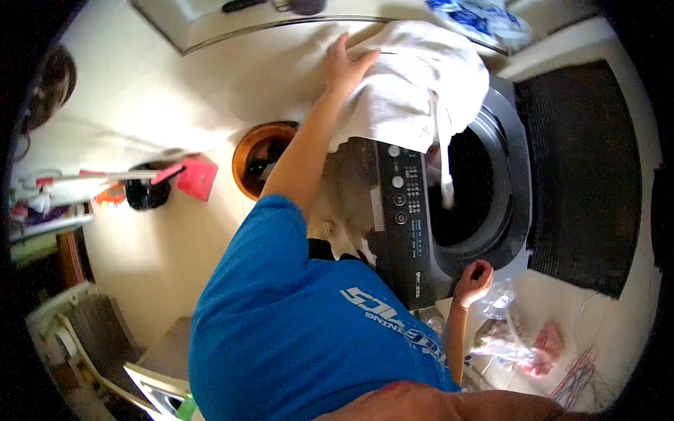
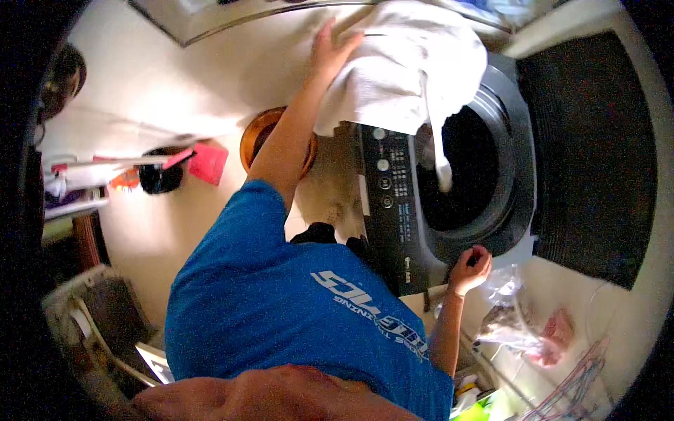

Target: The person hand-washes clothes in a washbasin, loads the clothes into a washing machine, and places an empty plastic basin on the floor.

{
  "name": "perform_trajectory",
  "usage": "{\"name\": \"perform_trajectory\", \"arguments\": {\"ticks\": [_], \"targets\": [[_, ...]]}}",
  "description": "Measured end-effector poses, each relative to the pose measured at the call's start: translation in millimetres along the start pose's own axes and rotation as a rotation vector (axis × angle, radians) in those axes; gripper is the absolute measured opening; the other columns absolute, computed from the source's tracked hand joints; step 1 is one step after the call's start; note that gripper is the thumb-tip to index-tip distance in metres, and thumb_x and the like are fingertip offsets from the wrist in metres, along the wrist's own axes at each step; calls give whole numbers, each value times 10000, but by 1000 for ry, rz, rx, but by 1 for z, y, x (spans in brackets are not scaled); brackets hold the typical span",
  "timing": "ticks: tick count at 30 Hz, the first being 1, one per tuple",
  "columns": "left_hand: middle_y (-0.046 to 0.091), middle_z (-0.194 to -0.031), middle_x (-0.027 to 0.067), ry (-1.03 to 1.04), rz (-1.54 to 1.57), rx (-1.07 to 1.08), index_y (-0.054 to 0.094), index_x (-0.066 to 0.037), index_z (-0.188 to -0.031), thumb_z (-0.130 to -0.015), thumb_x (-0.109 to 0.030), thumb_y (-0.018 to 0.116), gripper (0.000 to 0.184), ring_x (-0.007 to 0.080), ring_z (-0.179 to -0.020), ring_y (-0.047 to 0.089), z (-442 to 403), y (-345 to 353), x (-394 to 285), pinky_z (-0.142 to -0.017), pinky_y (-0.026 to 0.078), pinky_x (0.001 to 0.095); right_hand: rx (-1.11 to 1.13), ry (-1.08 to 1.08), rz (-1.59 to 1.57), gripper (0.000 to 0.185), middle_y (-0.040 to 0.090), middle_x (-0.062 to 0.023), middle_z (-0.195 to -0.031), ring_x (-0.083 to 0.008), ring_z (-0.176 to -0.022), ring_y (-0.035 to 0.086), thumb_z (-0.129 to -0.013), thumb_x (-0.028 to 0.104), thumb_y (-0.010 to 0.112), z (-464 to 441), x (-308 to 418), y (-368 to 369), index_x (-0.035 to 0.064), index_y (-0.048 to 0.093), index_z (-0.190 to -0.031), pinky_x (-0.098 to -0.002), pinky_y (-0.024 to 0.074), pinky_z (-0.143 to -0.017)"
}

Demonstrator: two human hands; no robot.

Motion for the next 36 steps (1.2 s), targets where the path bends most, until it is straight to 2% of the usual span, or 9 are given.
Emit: {"name": "perform_trajectory", "arguments": {"ticks": [1, 5, 13, 16, 19, 21, 26, 31, 36], "targets": [[444, -1237, 210, -183, -265, -16, 374, -53, -1288, -665, -497, 710, 835, 306, -1116, 461, 0, 3, 25, -913, 413, 407, -3, -4, 8, 76, 563, -105, -766, -265, -698, 530, -718, 69, 562, -2, 8, -3, 37, 555, -787, -362, 443, -632], [287, -1369, 212, -666, 882, 249, 217, -72, -1381, -765, -707, 393, 902, 307, -1278, 258, 12, 86, 114, -1044, 219, 425, 38, 17, 43, 73, 556, -105, -748, -264, -684, 523, -740, 74, 561, 0, 1, 2, 29, 553, -796, -370, 435, -639], [614, -921, 190, -206, 186, -178, 593, 20, -949, -770, -366, 612, 426, 291, -845, 591, 1, 26, 38, -729, 452, 398, 23, 7, -17, 110, 548, -99, -735, -228, -623, 509, -771, 126, 568, 0, 0, 4, 23, 548, -802, -329, 427, -548], [590, -652, 102, 80, 745, -189, 610, -36, -722, -663, -220, 689, 208, 220, -576, 566, 1, 41, -58, -555, 453, 342, 8, -24, -2, 104, 545, -87, -734, -199, -608, 497, -771, 119, 563, 1, -6, 4, 24, 554, -813, -311, 423, -542], [547, -764, 121, 302, 677, 280, 581, -45, -691, -606, -146, 696, 175, 265, -851, 510, 82, 55, -174, -761, 381, 396, -20, -79, -6, 93, 535, -70, -726, -166, -590, 482, -770, 104, 556, 2, -14, 7, 28, 561, -823, -288, 414, -527], [521, -775, 126, 636, 556, 280, 558, -41, -704, -618, -212, 687, 230, 285, -757, 525, 144, 73, -208, -635, 425, 401, -20, -74, -2, 95, 530, -68, -722, -163, -587, 477, -769, 104, 558, 3, -16, 6, 28, 561, -825, -287, 412, -524], [593, -708, 104, 826, -64, 1092, 587, -70, -788, -663, -235, 652, 217, 283, -679, 593, 246, 143, -169, -625, 500, 377, 42, 53, -50, 126, 530, -104, -722, -236, -630, 482, -747, 122, 566, 2, -10, 3, 17, 550, -814, -347, 417, -583], [603, -722, 81, 956, 294, 1062, 581, -78, -761, -709, -282, 625, 215, 270, -719, 605, 302, 111, -168, -618, 475, 387, -91, -34, -14, 155, 570, -103, -762, -235, -646, 522, -758, 122, 586, 0, -2, 2, -13, 546, -822, -334, 442, -630], [614, -730, 77, 926, -70, 1141, 619, -101, -750, -719, -298, 620, 200, 289, -786, 587, 303, 124, -138, -632, 436, 433, 20, 79, -61, 105, 578, -93, -768, -212, -650, 530, -743, 115, 581, 3, -17, 4, 29, 569, -803, -320, 444, -584]]}}
Point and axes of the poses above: each hand's wrist, its own z-axis away from the middle knuckle, its own y-axis out of the palm, x = y × z, the point moved 5 cm from there along -z, towards the middle knuckle
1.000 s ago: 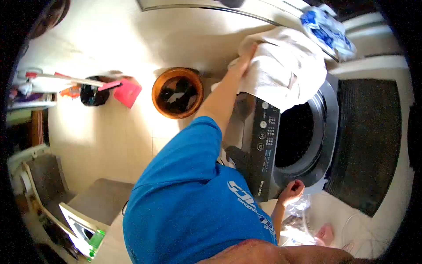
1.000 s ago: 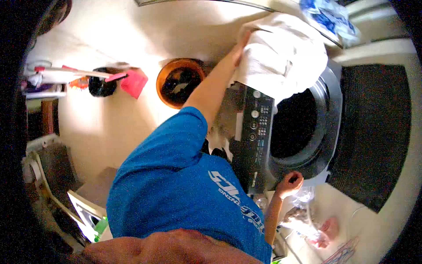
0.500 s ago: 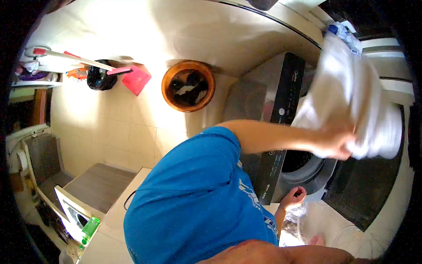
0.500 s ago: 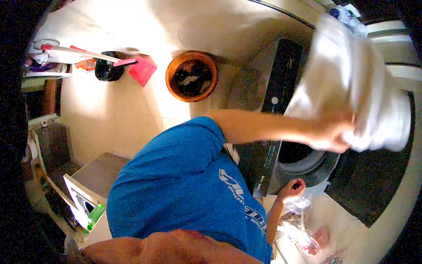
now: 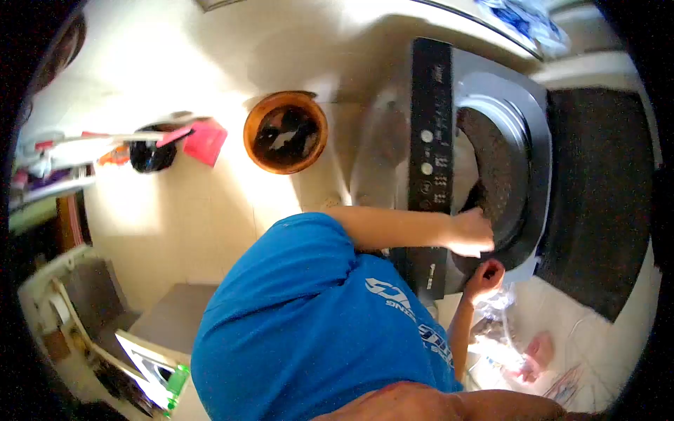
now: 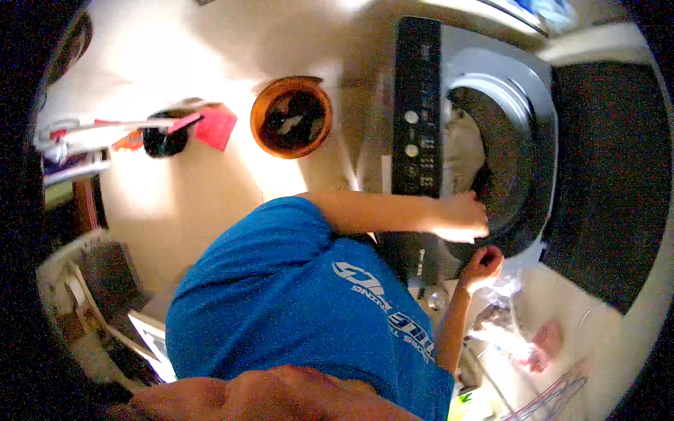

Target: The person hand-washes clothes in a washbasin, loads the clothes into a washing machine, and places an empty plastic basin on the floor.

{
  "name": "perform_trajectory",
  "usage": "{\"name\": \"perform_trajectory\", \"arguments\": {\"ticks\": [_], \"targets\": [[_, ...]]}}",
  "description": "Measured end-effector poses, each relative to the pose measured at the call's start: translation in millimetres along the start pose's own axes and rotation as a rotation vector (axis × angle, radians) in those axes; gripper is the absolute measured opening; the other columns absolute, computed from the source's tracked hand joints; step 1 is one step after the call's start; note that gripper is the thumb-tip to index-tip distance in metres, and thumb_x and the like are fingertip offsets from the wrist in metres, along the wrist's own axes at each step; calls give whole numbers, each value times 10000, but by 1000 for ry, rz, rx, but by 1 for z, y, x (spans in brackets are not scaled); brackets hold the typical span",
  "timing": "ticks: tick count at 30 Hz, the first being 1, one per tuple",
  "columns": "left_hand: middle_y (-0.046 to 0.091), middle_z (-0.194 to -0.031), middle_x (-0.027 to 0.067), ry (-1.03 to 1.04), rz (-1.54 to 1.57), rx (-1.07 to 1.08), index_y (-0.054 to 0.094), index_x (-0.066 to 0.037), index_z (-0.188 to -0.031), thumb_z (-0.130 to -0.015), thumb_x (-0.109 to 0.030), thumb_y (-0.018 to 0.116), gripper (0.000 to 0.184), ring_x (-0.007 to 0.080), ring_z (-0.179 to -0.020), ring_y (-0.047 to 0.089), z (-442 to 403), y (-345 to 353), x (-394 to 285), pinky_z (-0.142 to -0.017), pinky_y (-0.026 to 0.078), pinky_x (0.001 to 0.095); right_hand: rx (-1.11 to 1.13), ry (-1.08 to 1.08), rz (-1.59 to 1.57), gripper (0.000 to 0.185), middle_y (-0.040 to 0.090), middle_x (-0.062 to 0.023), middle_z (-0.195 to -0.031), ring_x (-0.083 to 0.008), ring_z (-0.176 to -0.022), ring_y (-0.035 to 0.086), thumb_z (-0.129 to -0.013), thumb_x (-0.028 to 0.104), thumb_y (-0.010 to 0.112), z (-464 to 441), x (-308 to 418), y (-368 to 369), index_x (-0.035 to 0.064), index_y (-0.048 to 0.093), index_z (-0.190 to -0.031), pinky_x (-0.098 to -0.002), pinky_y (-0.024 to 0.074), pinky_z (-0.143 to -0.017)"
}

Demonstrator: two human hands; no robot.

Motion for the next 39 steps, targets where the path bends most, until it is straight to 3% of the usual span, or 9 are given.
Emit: {"name": "perform_trajectory", "arguments": {"ticks": [9, 16, 23, 26, 31, 33, 35, 36, 39], "targets": [[630, -777, 149, -315, 222, 108, 634, -92, -867, -757, -282, 618, 220, 322, -730, 618, -2, 14, 27, -660, 483, 431, -63, 32, -30, 77, 571, -73, -681, -238, -625, 556, -688, 98, 622, -5, 11, -14, 81, 569, -741, -330, 453, -587], [639, -788, 92, -355, 149, 4, 614, -18, -917, -800, -126, 627, 159, 140, -721, 598, -7, 6, 44, -661, 467, 263, -414, -26, -280, 222, 512, -138, -879, -322, -870, 487, -667, -10, 592, 44, 5, -44, 42, 534, -875, -378, 408, -780], [637, -840, 83, -393, 287, -183, 589, 35, -945, -861, -99, 566, 160, 126, -757, 594, -1, 5, 47, -713, 473, 239, 309, 699, -233, 299, 530, -208, -992, -373, -966, 502, -714, 142, 610, 325, -149, -24, 29, 559, -987, -421, 426, -791], [632, -822, 78, -345, 202, -240, 588, 35, -951, -863, -82, 557, 149, 121, -747, 594, -3, 10, -2, -715, 475, 242, 744, 959, -126, 278, 597, -215, -789, -363, -789, 583, -712, 265, 548, 479, -201, -28, -4, 614, -739, -425, 470, -711], [630, -781, 62, -264, 250, -175, 603, 13, -903, -843, -39, 567, 88, 115, -730, 598, -19, 72, -104, -683, 471, 239, 454, 1025, -8, 192, 580, -198, -617, -345, -582, 574, -674, 179, 552, 623, -221, -45, -3, 586, -626, -410, 464, -553], [634, -765, 58, -141, 210, -35, 611, 8, -886, -822, -25, 583, 78, 119, -735, 607, -34, 107, -148, -686, 474, 243, 654, 1111, 113, 170, 606, -178, -641, -285, -566, 597, -695, 155, 560, 674, -235, -18, 0, 605, -640, -370, 470, -525], [641, -766, 61, -109, 177, 168, 612, 2, -866, -814, -30, 589, 66, 118, -739, 609, -48, 144, -191, -691, 470, 247, 364, 1658, -269, 167, 629, -155, -678, -229, -576, 610, -722, 168, 589, 665, -218, -40, 11, 646, -715, -331, 474, -513], [640, -767, 62, -120, 191, 257, 611, -2, -865, -812, -32, 591, 65, 119, -738, 607, -49, 163, -200, -690, 470, 248, 234, 1789, -420, 232, 603, -211, -683, -334, -646, 617, -715, 222, 561, 635, -200, -61, 3, 638, -702, -377, 492, -629], [632, -763, 74, -12, 203, 491, 605, -8, -872, -800, -37, 598, 77, 130, -723, 599, -56, 218, -201, -681, 469, 258, 247, 1549, -387, 248, 648, -156, -787, -255, -710, 628, -739, 202, 614, 623, -200, -40, 15, 648, -897, -339, 496, -658]]}}
Point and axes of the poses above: each hand's wrist, its own z-axis away from the middle knuckle, its own y-axis out of the palm, x = y × z, the point moved 5 cm from there along -z, towards the middle knuckle
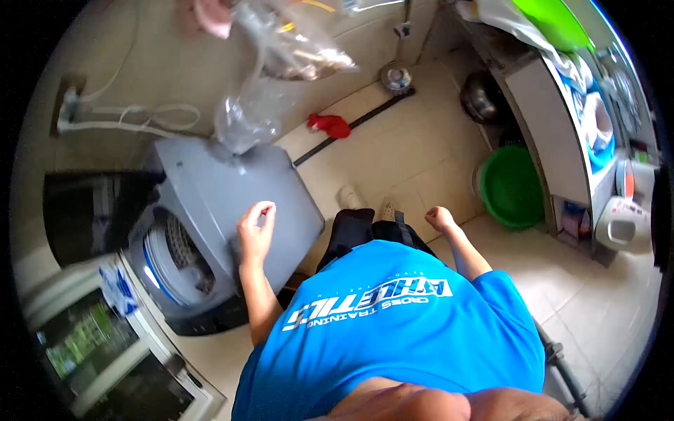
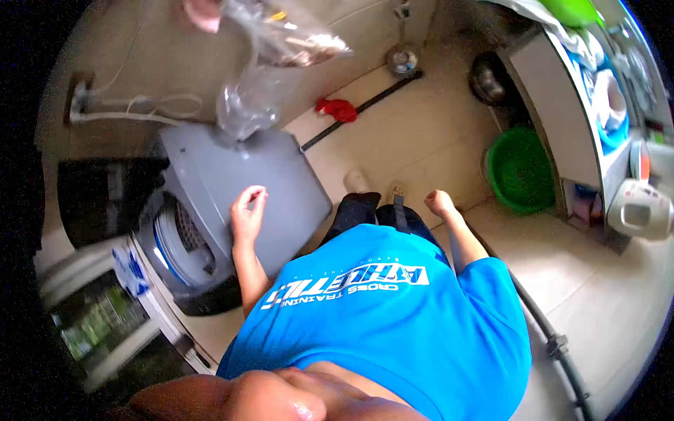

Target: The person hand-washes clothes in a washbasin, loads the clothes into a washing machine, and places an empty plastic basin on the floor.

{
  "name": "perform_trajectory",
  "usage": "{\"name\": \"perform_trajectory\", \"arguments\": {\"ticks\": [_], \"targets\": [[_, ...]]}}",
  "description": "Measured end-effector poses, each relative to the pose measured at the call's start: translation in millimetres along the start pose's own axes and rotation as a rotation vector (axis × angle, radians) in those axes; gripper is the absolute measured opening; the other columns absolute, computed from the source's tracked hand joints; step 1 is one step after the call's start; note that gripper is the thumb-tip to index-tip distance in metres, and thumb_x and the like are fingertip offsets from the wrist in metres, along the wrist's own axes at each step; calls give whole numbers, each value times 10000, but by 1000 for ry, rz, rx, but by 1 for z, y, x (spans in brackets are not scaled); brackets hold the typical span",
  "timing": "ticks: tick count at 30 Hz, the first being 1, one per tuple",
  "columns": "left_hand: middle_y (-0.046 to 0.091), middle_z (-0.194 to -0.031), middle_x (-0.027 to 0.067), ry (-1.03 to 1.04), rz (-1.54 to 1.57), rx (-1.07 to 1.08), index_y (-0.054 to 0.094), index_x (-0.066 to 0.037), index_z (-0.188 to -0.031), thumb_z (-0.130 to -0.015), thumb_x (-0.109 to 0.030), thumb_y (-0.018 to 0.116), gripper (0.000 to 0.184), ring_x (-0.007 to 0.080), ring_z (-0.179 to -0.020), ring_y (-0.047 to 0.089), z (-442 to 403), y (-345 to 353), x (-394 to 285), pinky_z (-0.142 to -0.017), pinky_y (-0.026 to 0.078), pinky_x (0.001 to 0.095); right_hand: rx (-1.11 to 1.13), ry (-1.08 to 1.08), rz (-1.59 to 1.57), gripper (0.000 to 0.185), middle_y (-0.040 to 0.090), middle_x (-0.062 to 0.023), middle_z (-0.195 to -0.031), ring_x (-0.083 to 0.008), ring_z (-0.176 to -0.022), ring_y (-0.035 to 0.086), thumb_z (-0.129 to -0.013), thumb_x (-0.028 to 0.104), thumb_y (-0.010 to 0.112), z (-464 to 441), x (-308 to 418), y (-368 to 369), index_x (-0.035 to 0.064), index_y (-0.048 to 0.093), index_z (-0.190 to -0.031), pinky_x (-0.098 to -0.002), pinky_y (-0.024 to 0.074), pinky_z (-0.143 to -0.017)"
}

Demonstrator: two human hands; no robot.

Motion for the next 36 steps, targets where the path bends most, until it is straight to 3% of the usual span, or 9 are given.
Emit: {"name": "perform_trajectory", "arguments": {"ticks": [7, 12, 16, 18, 22, 23, 24, 28, 36], "targets": [[623, -748, 119, -18, -80, 579, 578, -21, -959, -758, -169, 670, 266, 182, -686, 604, -65, 92, 49, -643, 485, 302, -213, 61, -165, 219, 649, -154, -802, -271, -752, 628, -742, 190, 624, 25, 14, -25, 3, 638, -855, -344, 497, -687], [630, -796, 111, 37, -160, 761, 574, -30, -986, -768, -208, 661, 294, 195, -731, 611, -107, 161, 83, -670, 488, 316, -391, 330, -302, 265, 654, -146, -800, -259, -760, 633, -741, 223, 640, 35, -13, -24, -9, 626, -868, -340, 497, -689], [633, -828, 110, -5, -180, 909, 569, -42, -1002, -775, -227, 651, 304, 202, -757, 612, -117, 207, 96, -695, 490, 325, -407, 430, -356, 401, 634, -182, -939, -292, -906, 609, -732, 286, 647, 26, -4, 13, -4, 592, -1004, -352, 476, -798], [636, -830, 105, -31, -201, 944, 575, -51, -1004, -780, -230, 647, 295, 191, -763, 614, -119, 229, 105, -704, 489, 305, -154, 464, -335, 539, 567, -195, -1108, -312, -1060, 528, -731, 341, 659, 15, 10, 36, 12, 525, -1135, -362, 417, -906], [637, -829, 97, -133, -166, 971, 588, -60, -992, -771, -241, 657, 294, 184, -767, 612, -123, 285, 166, -704, 486, 302, 122, 534, -210, 749, 460, -226, -1233, -340, -1148, 445, -718, 412, 671, -13, 16, 77, 33, 366, -1287, -394, 402, -930], [637, -835, 94, -174, -204, 970, 593, -63, -986, -769, -245, 659, 291, 185, -772, 610, -122, 298, 187, -701, 485, 305, 169, 554, -253, 787, 377, -215, -1279, -368, -1170, 400, -721, 432, 670, -23, 6, 90, 147, 284, -1345, -440, 389, -931], [637, -835, 94, -191, -209, 982, 593, -63, -986, -769, -245, 659, 291, 185, -772, 610, -120, 315, 215, -701, 485, 305, 189, 562, -255, 787, 377, -215, -1279, -368, -1170, 400, -721, 432, 670, -30, 6, 91, 147, 284, -1345, -440, 389, -931], [643, -849, 93, -386, -204, 925, 598, -63, -995, -779, -234, 641, 278, 196, -769, 613, -125, 379, 291, -689, 481, 318, 136, 711, -92, 828, 360, -234, -1243, -393, -1157, 372, -702, 446, 673, -44, 10, 72, 173, 257, -1364, -497, 401, -874], [627, -790, 93, -428, -85, 685, 450, -40, -1228, -795, -165, 613, 480, 166, -720, 596, -205, 522, 374, -673, 481, 289, -93, 549, 50, 743, 316, -295, -1257, -438, -1120, 353, -690, 345, 665, -67, 3, 44, 96, 327, -1303, -521, 376, -873]]}}
Point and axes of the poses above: each hand's wrist, its own z-axis away from the middle knuckle, its own y-axis out of the palm, x = y × z, the point moved 5 cm from there along -z, towards the middle knuckle
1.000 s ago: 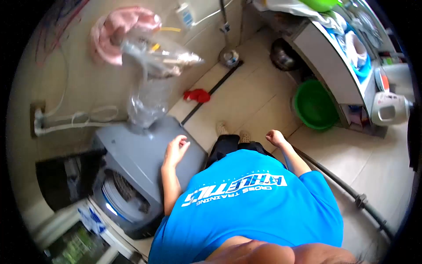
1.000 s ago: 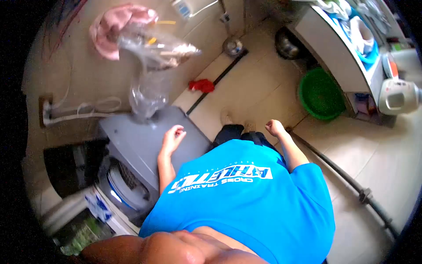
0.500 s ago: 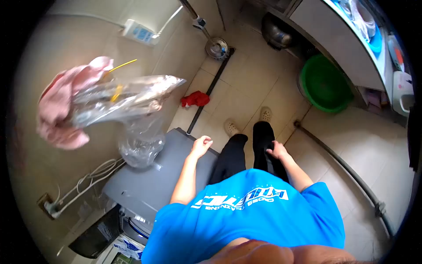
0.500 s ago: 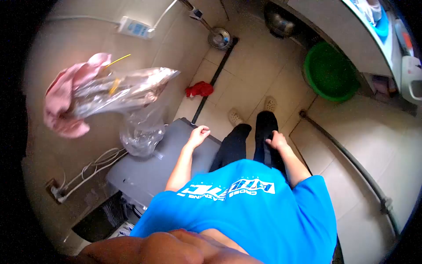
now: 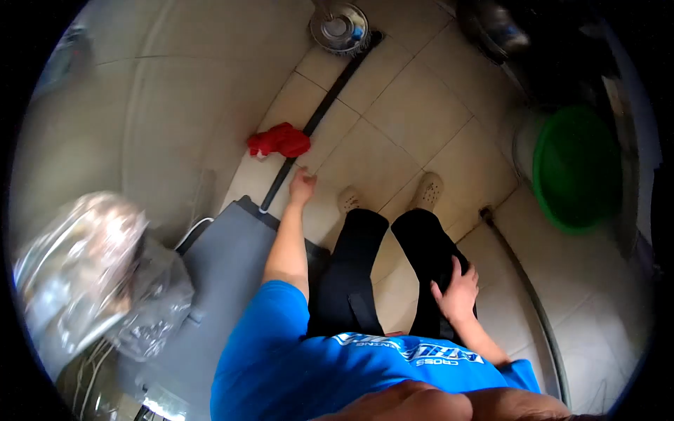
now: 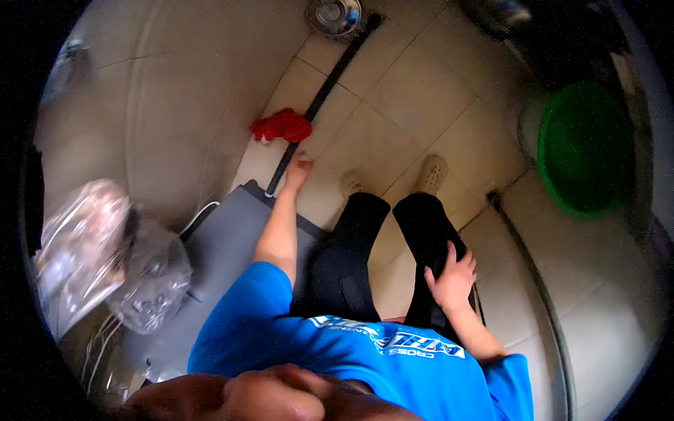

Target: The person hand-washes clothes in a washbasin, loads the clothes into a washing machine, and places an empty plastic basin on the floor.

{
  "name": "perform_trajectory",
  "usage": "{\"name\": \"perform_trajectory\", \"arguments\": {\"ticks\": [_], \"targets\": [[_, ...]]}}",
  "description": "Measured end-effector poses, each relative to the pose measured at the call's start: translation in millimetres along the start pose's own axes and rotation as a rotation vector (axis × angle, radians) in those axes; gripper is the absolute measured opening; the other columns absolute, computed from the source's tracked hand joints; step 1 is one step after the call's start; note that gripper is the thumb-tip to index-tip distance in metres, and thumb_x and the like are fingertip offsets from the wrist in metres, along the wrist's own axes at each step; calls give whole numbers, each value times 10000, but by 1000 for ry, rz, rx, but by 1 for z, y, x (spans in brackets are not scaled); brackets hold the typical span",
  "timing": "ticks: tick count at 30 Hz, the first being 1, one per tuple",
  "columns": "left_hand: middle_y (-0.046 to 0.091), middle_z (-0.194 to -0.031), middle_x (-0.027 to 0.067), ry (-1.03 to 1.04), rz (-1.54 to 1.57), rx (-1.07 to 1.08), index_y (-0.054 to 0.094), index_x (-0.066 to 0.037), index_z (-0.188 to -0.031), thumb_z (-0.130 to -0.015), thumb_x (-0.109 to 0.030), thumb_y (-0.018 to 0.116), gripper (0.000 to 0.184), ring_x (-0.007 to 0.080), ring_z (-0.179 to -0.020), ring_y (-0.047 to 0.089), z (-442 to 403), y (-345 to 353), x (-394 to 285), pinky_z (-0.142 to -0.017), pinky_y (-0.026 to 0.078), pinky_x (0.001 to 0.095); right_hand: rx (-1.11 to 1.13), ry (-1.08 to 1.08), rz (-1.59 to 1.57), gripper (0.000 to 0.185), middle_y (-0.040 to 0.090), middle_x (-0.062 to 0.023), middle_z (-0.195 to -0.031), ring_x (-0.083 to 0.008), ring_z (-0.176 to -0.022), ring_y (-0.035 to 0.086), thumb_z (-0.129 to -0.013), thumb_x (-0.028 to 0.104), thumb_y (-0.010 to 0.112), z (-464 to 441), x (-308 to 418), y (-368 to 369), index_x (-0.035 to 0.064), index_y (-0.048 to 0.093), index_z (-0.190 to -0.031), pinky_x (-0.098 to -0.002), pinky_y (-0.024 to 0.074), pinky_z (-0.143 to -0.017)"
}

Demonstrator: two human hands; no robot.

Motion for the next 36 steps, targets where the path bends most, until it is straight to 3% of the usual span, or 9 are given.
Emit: {"name": "perform_trajectory", "arguments": {"ticks": [7, 12, 15, 17, 18, 20, 30, 33, 36], "targets": [[324, -1356, 202, -254, 102, 27, 207, -89, -1386, -758, -262, 661, 794, 296, -1174, 402, -151, 39, 63, -921, 377, 383, -74, 13, 58, 733, 310, -306, -1253, -459, -1141, 315, -667, 324, 664, -34, -9, -18, 82, 349, -1283, -530, 306, -930], [386, -1308, 187, -310, 317, -175, 336, -13, -1319, -742, -257, 673, 711, 273, -1137, 424, -192, 65, 117, -922, 370, 370, -93, -5, 77, 720, 320, -296, -1249, -446, -1132, 329, -662, 344, 662, -45, -5, -24, 83, 362, -1263, -518, 329, -908], [508, -1154, 166, 171, 727, -335, 475, 23, -1153, -727, -203, 686, 526, 274, -1033, 486, -167, 46, 113, -876, 393, 335, -76, -3, 54, 714, 340, -278, -1236, -421, -1120, 349, -662, 353, 664, -40, -1, -28, 87, 371, -1257, -507, 341, -897], [567, -1015, 189, 244, 38, -449, 498, 49, -1047, -719, -160, 691, 434, 306, -914, 544, -67, 25, 14, -813, 417, 352, -55, -1, 54, 704, 367, -259, -1213, -395, -1095, 381, -664, 361, 664, -34, 2, -34, 91, 387, -1252, -494, 359, -880], [591, -924, 197, 270, 124, -446, 532, 36, -1014, -730, -191, 681, 393, 318, -849, 565, -68, 38, 53, -766, 430, 370, -71, 1, 49, 690, 383, -250, -1193, -386, -1081, 397, -668, 373, 658, -32, 1, -31, 89, 400, -1242, -494, 377, -860], [613, -792, 157, -36, 32, -236, 586, -2, -870, -758, -229, 645, 259, 270, -783, 591, 9, 29, 0, -712, 440, 366, -41, 21, 52, 682, 404, -246, -1165, -382, -1069, 412, -675, 392, 649, -24, 4, -35, 81, 408, -1233, -493, 399, -837], [497, -581, -12, 77, 272, 415, 490, -80, -668, -802, -163, 637, 216, 74, -476, 462, 236, -11, -161, -429, 401, 242, 70, 175, -53, 727, 448, -199, -1170, -341, -1111, 432, -699, 478, 630, 3, 11, -23, 77, 379, -1251, -487, 402, -856], [511, -633, -22, 166, 287, 588, 490, -88, -694, -801, -175, 650, 211, 61, -542, 479, 297, -32, -227, -476, 407, 221, -212, -304, -104, 899, 377, -203, -1259, -369, -1164, 369, -612, 389, 730, 29, 40, -34, 107, 269, -1329, -523, 368, -883], [539, -749, -33, 77, 472, 840, 525, -80, -785, -820, -161, 622, 132, 47, -682, 496, 354, -42, -277, -593, 410, 190, -206, -619, -554, 654, 497, -184, -1163, -368, -1064, 486, -649, 336, 700, 49, 80, -39, 111, 453, -1211, -433, 428, -871]]}}
Point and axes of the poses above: each hand's wrist, its own z-axis away from the middle knuckle, its own y-axis out of the palm, x = y × z, the point moved 5 cm from there along -z, towards the middle knuckle
